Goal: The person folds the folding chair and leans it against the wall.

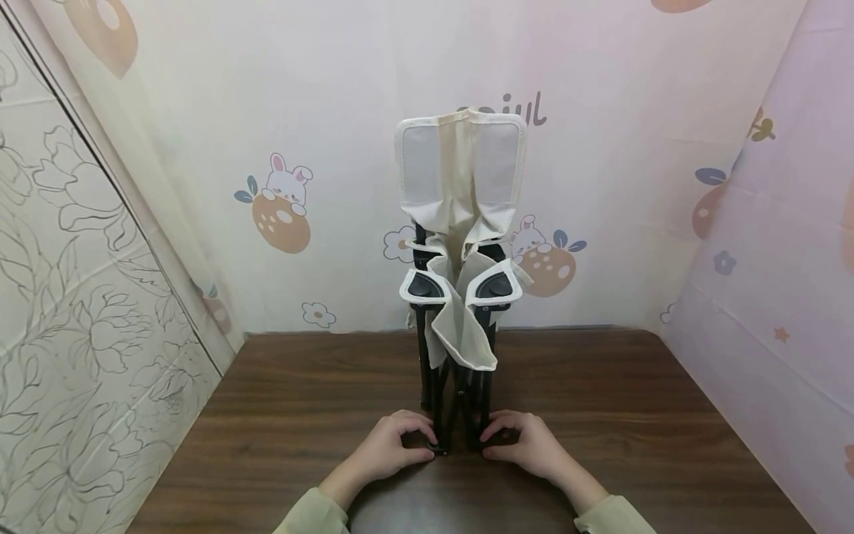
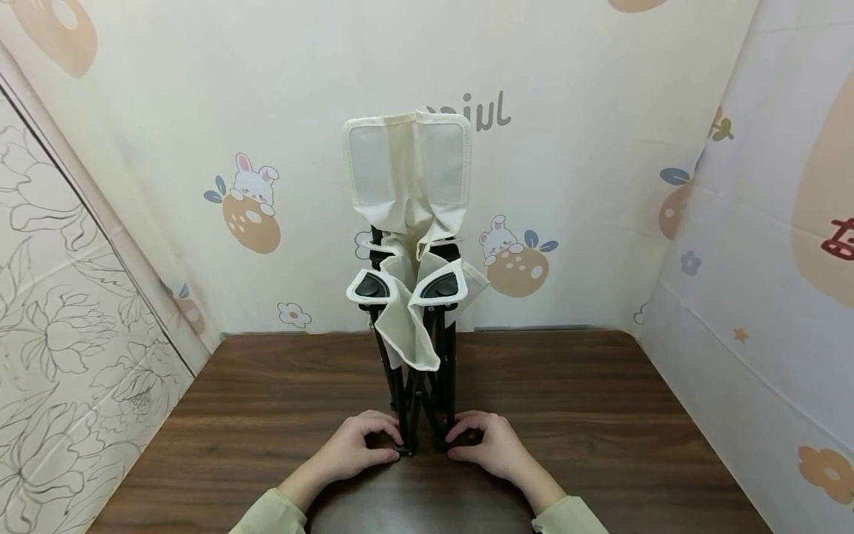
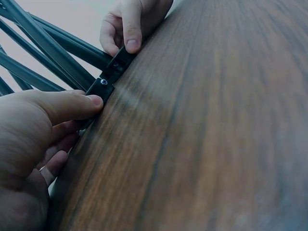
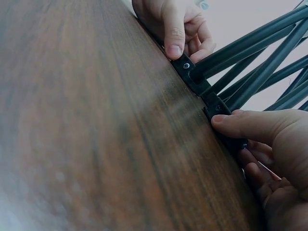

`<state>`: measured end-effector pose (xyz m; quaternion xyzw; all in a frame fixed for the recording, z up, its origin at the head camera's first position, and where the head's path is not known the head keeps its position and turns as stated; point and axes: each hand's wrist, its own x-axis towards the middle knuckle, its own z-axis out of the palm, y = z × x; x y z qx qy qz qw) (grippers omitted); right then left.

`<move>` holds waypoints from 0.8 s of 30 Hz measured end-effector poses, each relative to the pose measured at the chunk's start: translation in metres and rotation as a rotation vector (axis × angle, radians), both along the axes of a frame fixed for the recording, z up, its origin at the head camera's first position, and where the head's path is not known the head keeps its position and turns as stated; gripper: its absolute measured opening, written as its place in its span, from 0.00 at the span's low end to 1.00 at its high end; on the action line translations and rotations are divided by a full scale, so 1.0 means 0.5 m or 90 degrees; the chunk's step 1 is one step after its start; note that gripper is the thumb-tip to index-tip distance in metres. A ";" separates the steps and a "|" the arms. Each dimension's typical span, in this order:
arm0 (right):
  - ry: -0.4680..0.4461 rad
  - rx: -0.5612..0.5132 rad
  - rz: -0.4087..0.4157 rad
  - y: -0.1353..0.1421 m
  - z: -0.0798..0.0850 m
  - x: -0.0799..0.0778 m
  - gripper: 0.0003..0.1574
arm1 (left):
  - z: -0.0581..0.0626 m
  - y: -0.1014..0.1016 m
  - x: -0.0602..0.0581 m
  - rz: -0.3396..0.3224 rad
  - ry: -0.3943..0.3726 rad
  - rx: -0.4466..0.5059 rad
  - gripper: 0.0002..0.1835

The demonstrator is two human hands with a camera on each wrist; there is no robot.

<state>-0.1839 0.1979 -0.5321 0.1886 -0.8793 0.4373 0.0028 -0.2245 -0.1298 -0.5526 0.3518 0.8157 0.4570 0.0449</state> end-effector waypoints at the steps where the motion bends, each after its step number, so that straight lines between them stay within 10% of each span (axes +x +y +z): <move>1: 0.000 0.001 -0.002 0.000 0.000 0.000 0.10 | 0.000 0.000 0.000 0.001 0.001 -0.002 0.09; 24: -0.006 0.015 -0.010 -0.006 0.004 -0.002 0.09 | 0.004 -0.002 -0.002 -0.007 0.016 -0.006 0.08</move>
